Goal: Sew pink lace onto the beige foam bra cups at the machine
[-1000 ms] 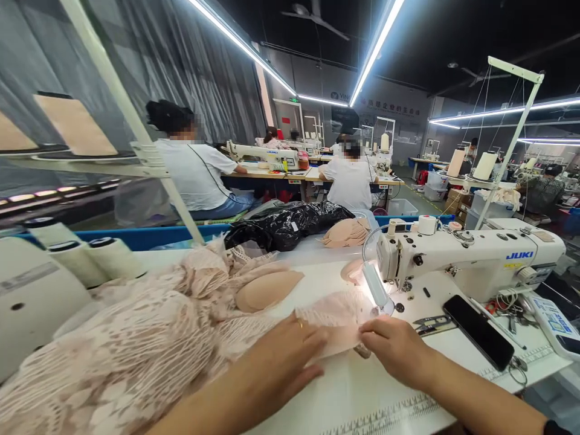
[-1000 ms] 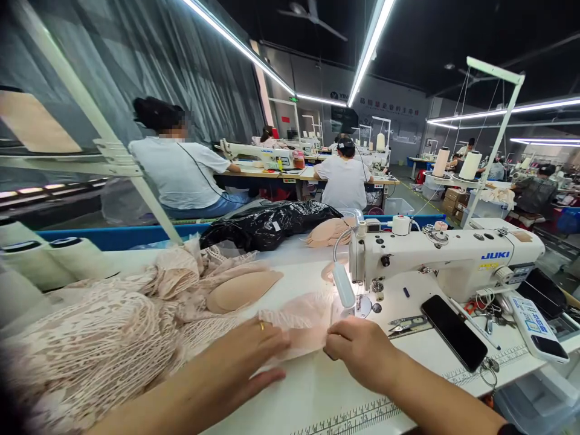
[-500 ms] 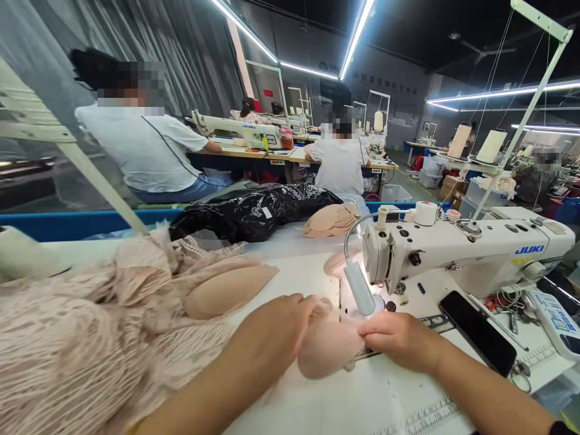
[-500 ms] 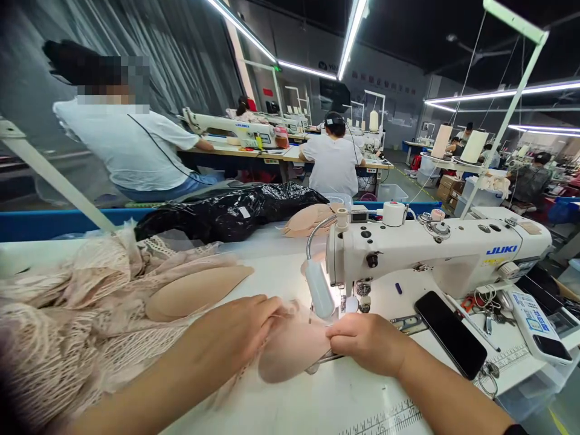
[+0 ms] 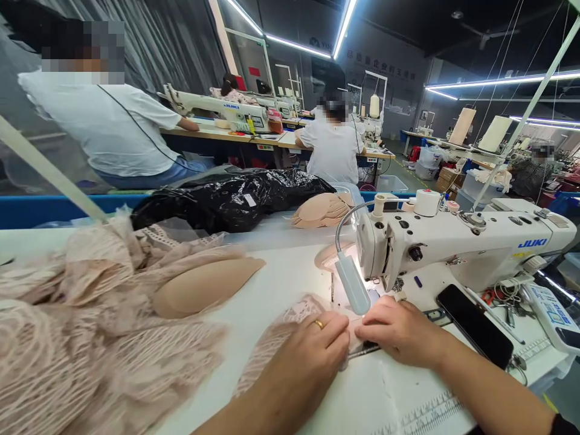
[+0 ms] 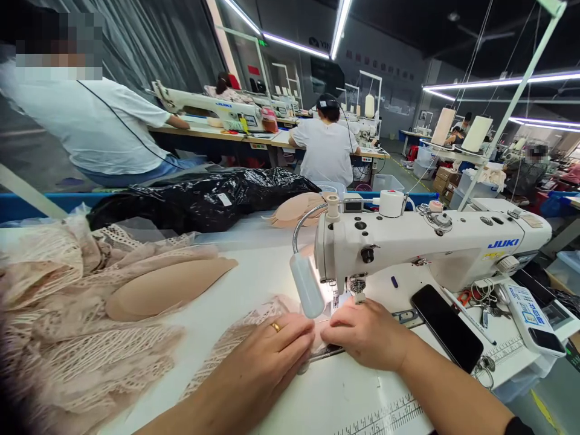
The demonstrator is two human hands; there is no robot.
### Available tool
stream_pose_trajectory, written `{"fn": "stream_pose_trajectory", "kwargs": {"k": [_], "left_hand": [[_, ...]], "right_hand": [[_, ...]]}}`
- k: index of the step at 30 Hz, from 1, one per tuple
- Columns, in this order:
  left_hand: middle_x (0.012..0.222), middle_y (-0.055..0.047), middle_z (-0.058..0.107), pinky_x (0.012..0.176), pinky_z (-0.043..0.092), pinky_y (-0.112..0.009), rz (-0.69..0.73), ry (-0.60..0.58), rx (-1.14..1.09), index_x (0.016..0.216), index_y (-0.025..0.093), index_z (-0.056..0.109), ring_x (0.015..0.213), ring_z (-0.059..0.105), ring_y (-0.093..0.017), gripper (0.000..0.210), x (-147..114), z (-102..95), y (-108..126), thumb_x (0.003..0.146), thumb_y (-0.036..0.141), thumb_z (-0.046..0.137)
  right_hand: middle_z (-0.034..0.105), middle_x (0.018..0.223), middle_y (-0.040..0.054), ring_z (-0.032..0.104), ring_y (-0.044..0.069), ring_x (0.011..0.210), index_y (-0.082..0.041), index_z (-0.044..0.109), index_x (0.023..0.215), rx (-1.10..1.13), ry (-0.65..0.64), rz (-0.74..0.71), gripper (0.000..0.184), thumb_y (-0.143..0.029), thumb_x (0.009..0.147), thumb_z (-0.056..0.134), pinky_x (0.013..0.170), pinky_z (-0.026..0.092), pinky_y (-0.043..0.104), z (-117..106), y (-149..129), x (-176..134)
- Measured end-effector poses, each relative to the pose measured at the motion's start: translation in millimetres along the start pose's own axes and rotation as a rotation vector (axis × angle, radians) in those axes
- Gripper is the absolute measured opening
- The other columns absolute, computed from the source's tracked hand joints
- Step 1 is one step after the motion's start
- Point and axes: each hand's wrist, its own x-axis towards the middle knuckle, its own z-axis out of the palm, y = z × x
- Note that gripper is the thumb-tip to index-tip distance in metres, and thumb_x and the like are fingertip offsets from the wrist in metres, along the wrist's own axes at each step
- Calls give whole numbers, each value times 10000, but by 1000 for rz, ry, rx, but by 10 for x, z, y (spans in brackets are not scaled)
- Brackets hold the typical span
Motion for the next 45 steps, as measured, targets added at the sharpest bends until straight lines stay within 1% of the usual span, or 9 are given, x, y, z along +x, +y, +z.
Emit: {"fn": "stream_pose_trajectory", "kwargs": {"k": [3,9,17,27,30,35,38,41,45], "left_hand": [[891,-58,664,820,526,-399,17,19,-27,845,184,596,825,613,-232,299,5,-22,0,940,-50,436],[829,-37,634,828,471,-420,-5,25,22,867,195,619,764,573,-233,280,47,2,13,972,3,444],[750,-8,583,874,429,-420,-73,203,0,833,207,613,705,506,-208,336,59,254,43,1021,44,388],[905,-18,746,960,402,-446,-40,246,-21,935,230,671,766,589,-206,307,69,260,-6,1072,128,416],[880,-10,745,946,400,-442,-25,221,-69,1007,228,694,771,602,-218,276,80,268,-91,1069,130,443],[948,-26,762,986,389,-441,20,76,-176,981,229,688,892,657,-238,286,164,170,-290,1089,166,430],[1012,-31,774,991,394,-434,35,-20,-219,1071,230,708,952,671,-242,269,251,73,-379,1088,168,447],[1054,-35,789,986,391,-439,54,-14,-250,1104,228,712,970,673,-249,273,320,32,-431,1093,175,444],[1100,-30,796,964,379,-437,71,9,-281,1080,240,699,983,665,-255,270,350,91,-473,1100,200,433]], "right_hand": [[727,931,6,585,190,860,-260,725,1058,-36,-33,7,237,-89,1016,566,699,404,298,-43,-33,-5],[713,927,19,550,184,822,-232,724,1053,-25,-34,20,236,-83,1017,544,679,385,296,-69,-28,-8],[674,853,22,516,184,775,-229,715,1016,-34,-44,38,257,-71,1017,512,646,385,286,-61,1,-15],[671,852,31,484,195,762,-217,713,980,-21,32,30,283,-41,952,493,642,394,284,-51,2,-7],[665,852,34,495,198,766,-218,708,1007,-28,32,61,261,-51,954,514,635,386,284,-25,-1,-4],[621,823,25,477,198,733,-220,697,1005,-84,30,113,262,-37,893,546,609,359,286,45,17,7],[594,816,18,450,199,708,-228,681,963,-125,22,150,247,-40,870,552,614,348,294,88,41,8],[581,817,12,446,198,704,-232,663,948,-143,7,183,232,-40,889,547,638,346,300,118,66,2],[578,824,11,465,198,731,-230,658,961,-133,-9,214,225,-36,905,559,653,333,299,118,86,-10]]}}
